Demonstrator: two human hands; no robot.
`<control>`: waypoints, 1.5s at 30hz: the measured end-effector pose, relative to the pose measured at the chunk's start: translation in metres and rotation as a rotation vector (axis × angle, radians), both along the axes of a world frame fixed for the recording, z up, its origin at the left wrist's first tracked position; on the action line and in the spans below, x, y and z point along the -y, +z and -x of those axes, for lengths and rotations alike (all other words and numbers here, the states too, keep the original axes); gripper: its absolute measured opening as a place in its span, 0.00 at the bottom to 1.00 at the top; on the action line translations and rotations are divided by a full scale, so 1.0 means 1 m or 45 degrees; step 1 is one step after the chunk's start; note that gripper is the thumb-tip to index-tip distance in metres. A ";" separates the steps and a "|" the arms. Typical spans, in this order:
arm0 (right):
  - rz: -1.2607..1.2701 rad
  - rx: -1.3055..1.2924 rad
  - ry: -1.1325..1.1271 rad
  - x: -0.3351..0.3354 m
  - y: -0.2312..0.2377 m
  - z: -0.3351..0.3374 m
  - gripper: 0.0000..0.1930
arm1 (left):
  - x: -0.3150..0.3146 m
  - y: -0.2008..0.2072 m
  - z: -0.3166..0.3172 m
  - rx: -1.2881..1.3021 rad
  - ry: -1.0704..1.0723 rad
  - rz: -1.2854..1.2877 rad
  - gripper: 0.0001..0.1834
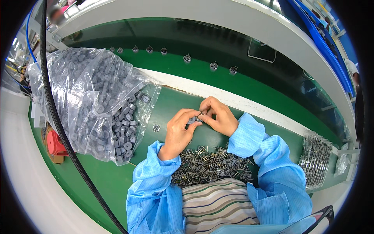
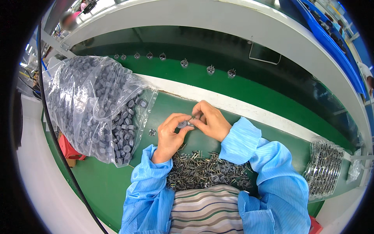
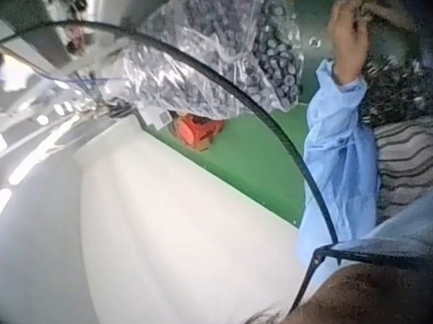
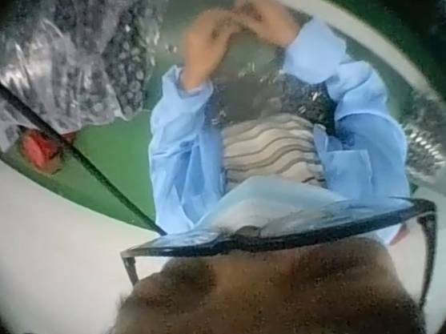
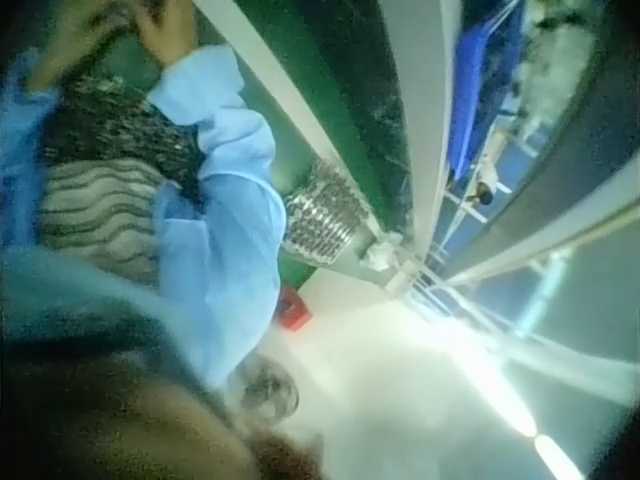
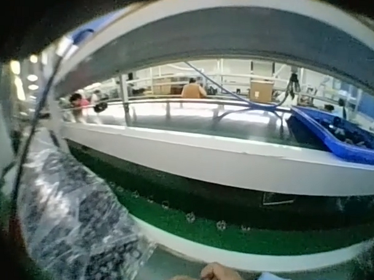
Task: Manually assemble small electronic components by inserting small pins or connectors into gray circular housings.
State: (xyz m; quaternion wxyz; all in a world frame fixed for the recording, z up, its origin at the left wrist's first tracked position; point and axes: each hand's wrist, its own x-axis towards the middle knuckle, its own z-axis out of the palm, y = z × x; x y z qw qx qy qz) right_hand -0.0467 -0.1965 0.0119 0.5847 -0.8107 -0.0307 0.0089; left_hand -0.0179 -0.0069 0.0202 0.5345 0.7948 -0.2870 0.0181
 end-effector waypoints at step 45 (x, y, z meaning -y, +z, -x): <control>0.650 0.680 0.267 0.010 -0.006 -0.013 0.08 | -0.024 -0.012 -0.024 -1.249 -0.068 1.051 0.25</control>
